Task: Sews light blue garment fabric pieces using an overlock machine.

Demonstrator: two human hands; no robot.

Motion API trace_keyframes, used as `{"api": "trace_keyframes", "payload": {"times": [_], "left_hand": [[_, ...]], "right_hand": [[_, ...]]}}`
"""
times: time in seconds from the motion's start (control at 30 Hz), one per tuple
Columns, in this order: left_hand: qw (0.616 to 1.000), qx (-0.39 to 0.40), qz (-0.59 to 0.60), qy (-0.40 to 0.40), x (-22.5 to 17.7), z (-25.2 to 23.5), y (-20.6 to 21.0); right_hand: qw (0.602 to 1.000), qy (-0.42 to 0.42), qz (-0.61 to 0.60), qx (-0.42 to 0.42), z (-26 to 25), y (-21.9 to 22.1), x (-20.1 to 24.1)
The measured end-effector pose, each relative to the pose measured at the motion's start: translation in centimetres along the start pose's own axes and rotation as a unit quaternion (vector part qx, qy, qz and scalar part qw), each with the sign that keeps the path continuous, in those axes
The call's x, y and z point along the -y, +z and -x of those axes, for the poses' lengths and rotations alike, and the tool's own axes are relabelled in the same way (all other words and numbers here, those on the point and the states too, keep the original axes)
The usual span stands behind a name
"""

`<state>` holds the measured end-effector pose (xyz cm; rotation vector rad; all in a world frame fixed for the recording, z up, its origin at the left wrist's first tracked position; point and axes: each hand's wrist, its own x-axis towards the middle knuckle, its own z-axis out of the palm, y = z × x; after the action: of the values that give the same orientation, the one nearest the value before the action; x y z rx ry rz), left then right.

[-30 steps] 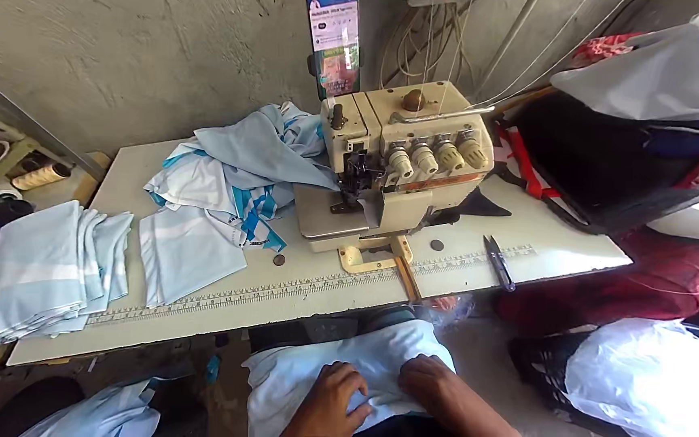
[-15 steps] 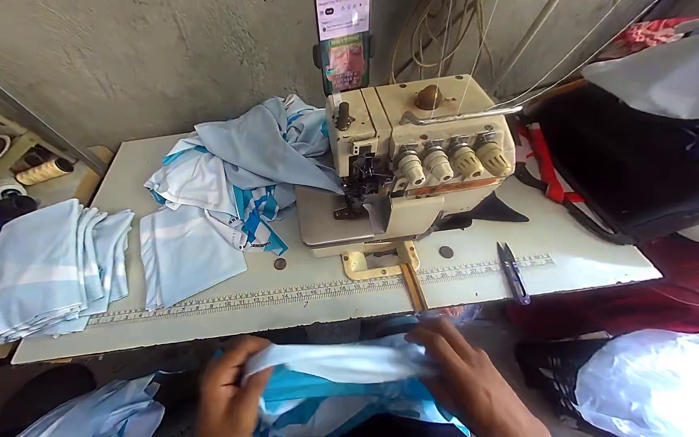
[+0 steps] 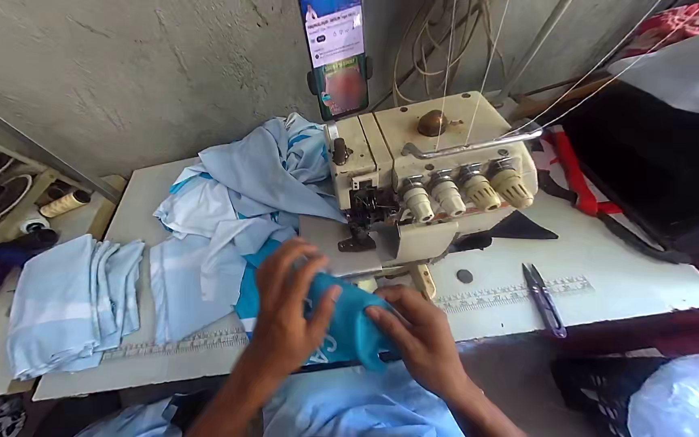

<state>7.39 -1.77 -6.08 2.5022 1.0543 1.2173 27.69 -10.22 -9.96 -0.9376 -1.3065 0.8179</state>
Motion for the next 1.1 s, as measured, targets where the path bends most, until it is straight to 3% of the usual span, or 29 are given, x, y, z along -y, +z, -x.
{"api": "trace_keyframes", "payload": {"times": [0.17, 0.27, 0.43, 0.53, 0.73, 1.1], "left_hand": [[0.996, -0.047, 0.081, -0.011, 0.9, 0.8, 3.5], [0.988, -0.016, 0.153, -0.011, 1.9, 0.5, 2.9], [0.983, 0.057, 0.167, -0.04, 2.4, -0.5, 1.4], [0.981, -0.006, 0.177, -0.077, 3.1, -1.4, 1.9], [0.994, 0.04, 0.055, 0.088, 3.6, -2.2, 0.1], [0.987, -0.013, -0.073, 0.141, 5.8, -2.1, -0.8]], "right_hand": [[0.998, 0.017, -0.062, -0.012, -0.3, 0.0, -0.1], [0.994, 0.022, -0.102, -0.022, -0.1, -0.6, -0.4], [0.995, 0.01, -0.096, -0.022, -0.3, -0.8, -0.7], [0.995, 0.021, -0.09, -0.047, -1.2, -0.5, -0.6], [0.986, 0.052, -0.132, -0.082, -1.7, -0.1, -0.4], [0.987, 0.036, 0.057, -0.149, -4.0, 1.0, -0.3]]}}
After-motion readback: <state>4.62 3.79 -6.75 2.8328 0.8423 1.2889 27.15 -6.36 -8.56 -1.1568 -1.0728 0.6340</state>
